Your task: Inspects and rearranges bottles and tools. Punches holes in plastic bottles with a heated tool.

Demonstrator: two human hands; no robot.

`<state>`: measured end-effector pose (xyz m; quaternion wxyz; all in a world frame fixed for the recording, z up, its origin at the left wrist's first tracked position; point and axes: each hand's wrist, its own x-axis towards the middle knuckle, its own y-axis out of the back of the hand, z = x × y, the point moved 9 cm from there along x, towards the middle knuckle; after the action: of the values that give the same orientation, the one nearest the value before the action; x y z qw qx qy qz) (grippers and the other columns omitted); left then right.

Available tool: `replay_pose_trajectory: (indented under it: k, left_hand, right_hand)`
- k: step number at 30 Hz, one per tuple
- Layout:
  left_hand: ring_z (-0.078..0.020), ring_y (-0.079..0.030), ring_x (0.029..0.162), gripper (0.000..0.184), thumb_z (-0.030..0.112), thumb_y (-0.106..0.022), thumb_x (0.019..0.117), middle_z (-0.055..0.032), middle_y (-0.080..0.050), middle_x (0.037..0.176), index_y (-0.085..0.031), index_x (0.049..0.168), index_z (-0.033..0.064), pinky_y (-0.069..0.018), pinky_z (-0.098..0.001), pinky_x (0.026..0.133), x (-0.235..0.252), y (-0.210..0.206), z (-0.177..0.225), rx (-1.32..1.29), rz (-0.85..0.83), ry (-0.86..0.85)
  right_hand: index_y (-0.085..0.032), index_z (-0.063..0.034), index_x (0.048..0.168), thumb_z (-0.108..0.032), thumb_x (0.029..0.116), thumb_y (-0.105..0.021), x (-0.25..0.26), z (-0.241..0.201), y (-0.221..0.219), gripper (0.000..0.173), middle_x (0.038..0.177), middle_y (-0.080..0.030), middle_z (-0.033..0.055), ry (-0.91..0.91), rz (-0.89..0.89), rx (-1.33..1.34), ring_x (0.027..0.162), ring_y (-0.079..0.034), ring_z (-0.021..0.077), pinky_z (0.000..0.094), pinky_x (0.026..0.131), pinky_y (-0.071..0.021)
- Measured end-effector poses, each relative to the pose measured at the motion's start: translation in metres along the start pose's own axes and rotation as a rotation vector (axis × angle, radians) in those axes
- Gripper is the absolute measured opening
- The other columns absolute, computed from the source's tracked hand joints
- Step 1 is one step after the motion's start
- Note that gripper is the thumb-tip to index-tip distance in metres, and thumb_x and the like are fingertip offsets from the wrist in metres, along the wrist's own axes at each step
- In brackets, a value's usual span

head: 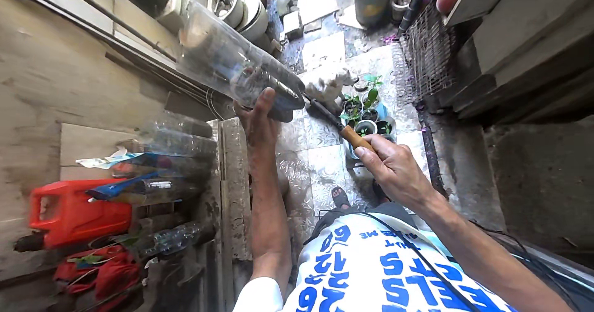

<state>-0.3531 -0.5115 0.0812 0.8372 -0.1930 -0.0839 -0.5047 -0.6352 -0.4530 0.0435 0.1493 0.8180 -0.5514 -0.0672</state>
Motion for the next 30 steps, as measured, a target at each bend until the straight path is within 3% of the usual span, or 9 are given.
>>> replay_pose_trajectory:
  k: [6, 15, 25, 30]
  left_hand:
    - [-0.0153, -0.063, 0.113, 0.109, 0.036, -0.093, 0.0673, -0.0093, -0.058, 0.126, -0.025, 0.145, 0.0018, -0.0567, -0.0379, 0.1, -0.015, 0.004, -0.009, 0.027, 0.114, 0.047]
    - [-0.0193, -0.066, 0.111, 0.099, 0.036, -0.093, 0.0695, -0.0106, -0.063, 0.123, -0.036, 0.142, 0.0001, -0.0584, -0.0413, 0.097, -0.015, 0.011, -0.019, 0.064, 0.028, 0.001]
    - [-0.0178, -0.067, 0.109, 0.091, 0.028, -0.092, 0.071, -0.0084, -0.065, 0.12, -0.039, 0.139, 0.0001, -0.0586, -0.0393, 0.096, -0.017, 0.009, -0.007, 0.092, -0.045, -0.038]
    - [-0.0188, -0.067, 0.11, 0.098, 0.03, -0.095, 0.0671, -0.0108, -0.065, 0.121, -0.039, 0.14, -0.0018, -0.059, -0.0402, 0.097, -0.022, 0.012, -0.01, 0.139, -0.012, -0.027]
  right_hand:
    - [-0.068, -0.0138, 0.114, -0.038, 0.1073, -0.048, 0.002, 0.003, -0.001, 0.032, 0.062, -0.05, -0.0073, -0.019, 0.0, -0.027, 0.047, -0.045, 0.0031, 0.023, 0.043, -0.0396]
    - [-0.067, -0.0126, 0.109, -0.036, 0.1074, -0.048, 0.001, 0.006, -0.006, 0.03, 0.061, -0.05, -0.0066, -0.016, -0.011, -0.097, 0.047, -0.045, 0.0039, 0.0237, 0.043, -0.0402]
    - [-0.066, -0.0134, 0.106, -0.035, 0.1074, -0.048, 0.008, 0.004, -0.013, 0.028, 0.06, -0.049, -0.0069, -0.037, -0.045, -0.103, 0.046, -0.045, 0.0038, 0.0233, 0.043, -0.0395]
    - [-0.065, -0.0133, 0.102, -0.035, 0.1075, -0.048, 0.013, 0.007, -0.018, 0.028, 0.06, -0.048, -0.0061, -0.032, -0.05, -0.123, 0.046, -0.045, 0.0052, 0.0248, 0.043, -0.0393]
